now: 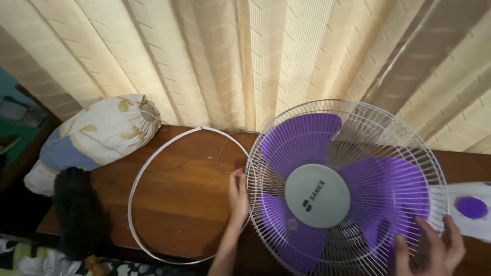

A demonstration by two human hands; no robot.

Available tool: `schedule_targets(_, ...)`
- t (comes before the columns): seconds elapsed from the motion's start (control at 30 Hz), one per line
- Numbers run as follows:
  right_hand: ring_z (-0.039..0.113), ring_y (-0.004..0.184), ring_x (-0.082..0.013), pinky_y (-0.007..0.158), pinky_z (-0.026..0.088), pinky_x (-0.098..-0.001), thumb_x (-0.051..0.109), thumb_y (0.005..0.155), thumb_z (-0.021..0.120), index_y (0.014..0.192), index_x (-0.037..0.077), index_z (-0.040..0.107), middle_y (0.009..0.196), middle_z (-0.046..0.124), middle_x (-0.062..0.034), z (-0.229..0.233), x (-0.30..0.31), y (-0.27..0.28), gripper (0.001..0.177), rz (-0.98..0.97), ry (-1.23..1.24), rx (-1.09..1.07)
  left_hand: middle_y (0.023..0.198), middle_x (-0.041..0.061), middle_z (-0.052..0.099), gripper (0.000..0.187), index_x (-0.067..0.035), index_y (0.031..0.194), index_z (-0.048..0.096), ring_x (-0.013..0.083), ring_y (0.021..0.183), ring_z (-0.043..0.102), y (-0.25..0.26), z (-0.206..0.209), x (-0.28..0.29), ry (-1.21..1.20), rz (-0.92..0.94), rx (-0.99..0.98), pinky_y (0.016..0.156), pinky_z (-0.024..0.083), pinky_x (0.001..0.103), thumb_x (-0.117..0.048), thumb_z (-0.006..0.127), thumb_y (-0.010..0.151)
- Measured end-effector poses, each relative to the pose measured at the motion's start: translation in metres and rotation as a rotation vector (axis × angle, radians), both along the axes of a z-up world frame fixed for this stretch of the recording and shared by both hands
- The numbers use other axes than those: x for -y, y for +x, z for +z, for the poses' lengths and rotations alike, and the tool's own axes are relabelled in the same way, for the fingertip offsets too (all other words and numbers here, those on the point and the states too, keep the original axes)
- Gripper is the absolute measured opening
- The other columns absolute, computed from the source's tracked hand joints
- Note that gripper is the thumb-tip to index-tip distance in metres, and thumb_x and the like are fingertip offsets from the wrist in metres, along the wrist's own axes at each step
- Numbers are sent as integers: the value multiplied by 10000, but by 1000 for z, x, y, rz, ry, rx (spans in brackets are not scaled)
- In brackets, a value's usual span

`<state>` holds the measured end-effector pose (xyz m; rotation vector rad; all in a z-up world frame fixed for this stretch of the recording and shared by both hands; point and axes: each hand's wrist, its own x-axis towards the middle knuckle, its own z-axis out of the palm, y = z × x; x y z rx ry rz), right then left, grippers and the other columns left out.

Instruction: The person reassembles an electric fan on a wooden table. They fit the purple fan blades onto the motor shaft, tighten the central hub cap by hand, then align and attach the front wire grille over the blades and secure it to the fan housing.

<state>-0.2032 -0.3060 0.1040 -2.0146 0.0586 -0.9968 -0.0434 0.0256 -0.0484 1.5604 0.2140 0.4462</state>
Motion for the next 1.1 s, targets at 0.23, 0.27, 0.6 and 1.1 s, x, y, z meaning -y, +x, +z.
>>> schedule_targets(0.23,385,1540,-460,1208,443,-475,-22,960,642,1318,-127,536,1560,270,-224,-24,11,-2,388,-65,-77,-21,1212,110,659,536,-4,1325,542,215,1120,629,-64,-6,28,-246,12,-153,997,471,348,-436,447,1021)
schedule_targets(0.27,389,1541,-458,1215,438,-476,-4,963,645,1322,-117,540,1565,269,-225,-25,12,-2,391,-42,-52,5,1199,103,671,543,-7,1326,548,210,1109,639,-66,-6,31,-206,13,-162,989,474,344,-442,434,1022)
schedule_targets(0.6,627,1220,-449,875,589,-395,-27,895,725,1264,-115,610,1583,293,-266,25,-15,1,397,-221,-205,-235,1048,157,694,543,6,1146,616,263,1006,656,-27,-29,25,-54,60,-196,939,482,376,-498,462,1014)
schedule_targets(1.1,640,1272,-405,1053,537,-462,-75,795,824,1528,-225,361,1421,524,-386,32,-15,10,881,-191,120,-152,1073,132,642,543,13,1176,584,202,1020,599,-42,-55,16,-74,-7,-203,961,460,335,-498,536,999)
